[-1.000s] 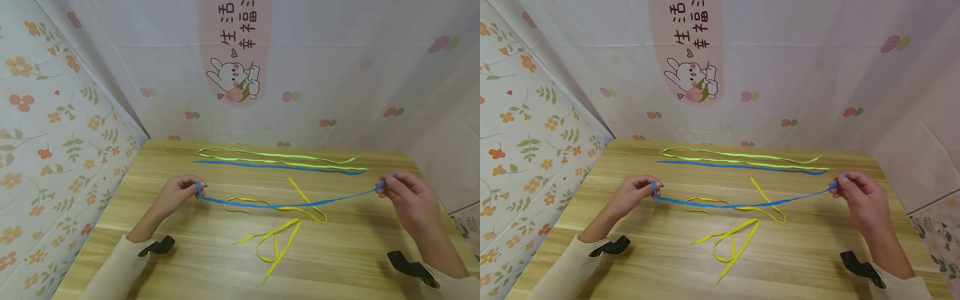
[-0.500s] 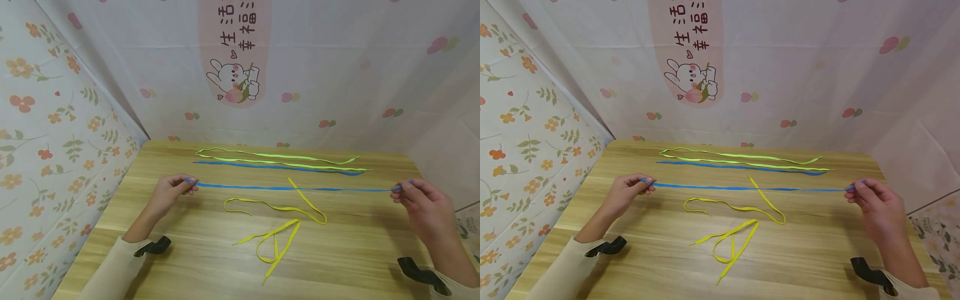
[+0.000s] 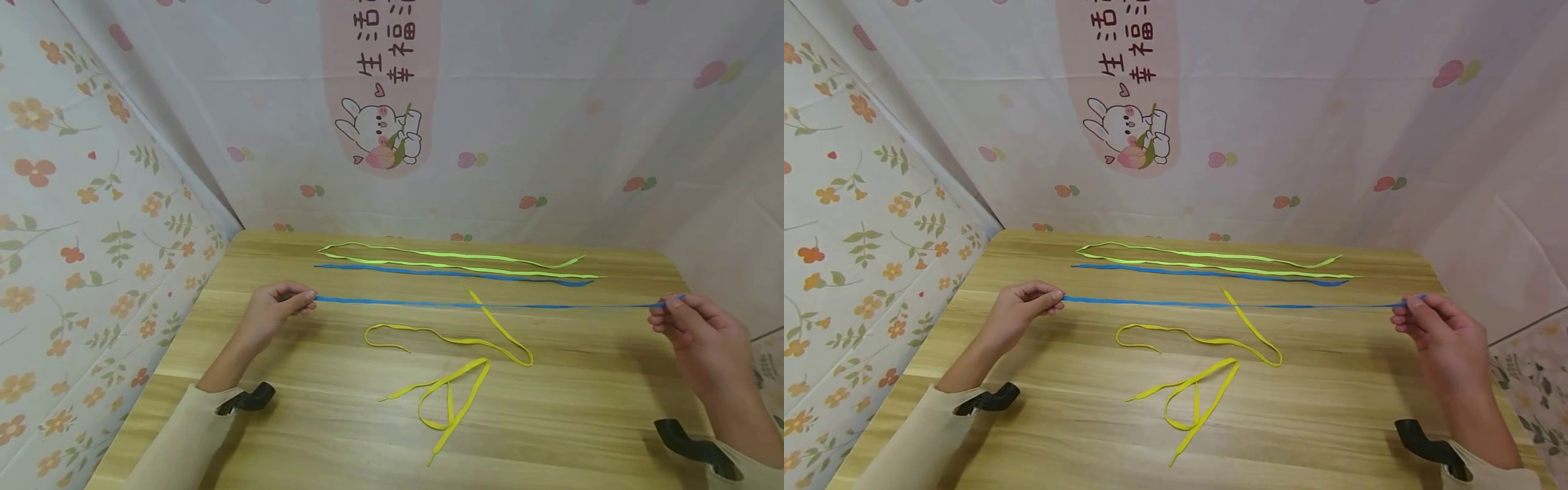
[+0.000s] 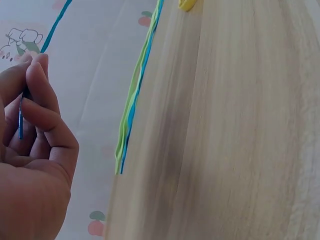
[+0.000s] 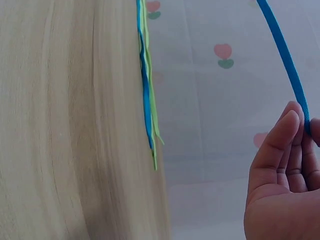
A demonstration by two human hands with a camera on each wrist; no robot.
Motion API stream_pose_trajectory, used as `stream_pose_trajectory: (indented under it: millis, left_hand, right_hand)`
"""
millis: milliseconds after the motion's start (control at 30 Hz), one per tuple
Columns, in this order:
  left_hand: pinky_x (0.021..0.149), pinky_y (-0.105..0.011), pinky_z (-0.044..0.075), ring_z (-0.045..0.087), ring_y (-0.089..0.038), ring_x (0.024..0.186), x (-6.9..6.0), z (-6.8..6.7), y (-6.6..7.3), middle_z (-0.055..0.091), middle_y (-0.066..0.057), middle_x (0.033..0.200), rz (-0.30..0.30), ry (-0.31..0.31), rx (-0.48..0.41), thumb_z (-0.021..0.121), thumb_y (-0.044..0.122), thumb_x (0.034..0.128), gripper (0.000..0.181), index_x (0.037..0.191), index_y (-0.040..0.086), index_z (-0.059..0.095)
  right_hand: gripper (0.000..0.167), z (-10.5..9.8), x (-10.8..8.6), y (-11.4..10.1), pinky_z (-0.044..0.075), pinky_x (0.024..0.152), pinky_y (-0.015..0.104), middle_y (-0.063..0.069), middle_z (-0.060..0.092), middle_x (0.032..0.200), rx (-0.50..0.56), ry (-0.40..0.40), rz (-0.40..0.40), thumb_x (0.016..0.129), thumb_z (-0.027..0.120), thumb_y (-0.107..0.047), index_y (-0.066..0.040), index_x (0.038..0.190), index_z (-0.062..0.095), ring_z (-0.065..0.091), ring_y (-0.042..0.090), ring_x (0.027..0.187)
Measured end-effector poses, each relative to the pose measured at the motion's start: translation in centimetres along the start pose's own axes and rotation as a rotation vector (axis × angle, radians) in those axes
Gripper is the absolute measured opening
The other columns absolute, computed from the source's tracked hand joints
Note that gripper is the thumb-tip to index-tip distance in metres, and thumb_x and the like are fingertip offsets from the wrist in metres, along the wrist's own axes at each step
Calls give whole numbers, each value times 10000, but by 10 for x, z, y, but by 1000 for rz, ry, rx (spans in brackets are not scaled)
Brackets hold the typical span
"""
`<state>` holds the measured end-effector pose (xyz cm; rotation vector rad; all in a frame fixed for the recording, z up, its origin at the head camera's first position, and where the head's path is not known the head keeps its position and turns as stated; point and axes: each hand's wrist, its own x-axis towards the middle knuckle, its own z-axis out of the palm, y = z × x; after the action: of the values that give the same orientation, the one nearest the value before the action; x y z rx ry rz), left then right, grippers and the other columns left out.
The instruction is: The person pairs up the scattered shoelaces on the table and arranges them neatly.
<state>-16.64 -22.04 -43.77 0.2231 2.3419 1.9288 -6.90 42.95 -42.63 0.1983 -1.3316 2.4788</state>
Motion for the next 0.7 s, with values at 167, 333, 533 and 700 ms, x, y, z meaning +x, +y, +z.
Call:
stream_pose_trajectory:
  millis: [167, 333, 533, 700]
  left_hand:
    - [818, -327, 618, 748, -305, 932, 4, -4, -4, 798, -12, 919, -34, 42, 64, 803, 184, 1043, 227, 1078, -39, 778]
    - [863, -329, 608, 731, -257, 940, 7, -7, -6, 789, -7, 942, -50, 27, 57, 788, 191, 1057, 265, 1109, -69, 770]
    - [952, -308, 593, 764, -224, 1022, 10, -9, -3, 814, -79, 1088, -55, -21, 55, 718, 144, 1098, 320, 1285, -116, 735]
    - [973, -318, 591, 764, -298, 1082, 14, -10, -1, 799, -168, 1174, -53, -35, 90, 691, 136, 1112, 318, 1327, -97, 724]
  right_hand:
    - [290, -3, 1, -1, 642, 745, 290, 198, 789, 988, -31, 7, 28, 1090, 434, 201, 154, 1036, 714, 803, 247, 871]
    - [245, -4, 3, -3, 636, 740, 268, 168, 810, 953, -137, 52, 84, 1087, 519, 163, 103, 1074, 755, 808, 207, 865]
    - [217, -6, 10, -4, 635, 758, 257, 153, 815, 971, -184, 56, 149, 1091, 555, 134, 76, 1066, 762, 812, 190, 887]
    - [251, -10, 17, -2, 639, 771, 269, 161, 815, 982, -166, 38, 162, 1094, 527, 149, 95, 1074, 772, 817, 205, 900]
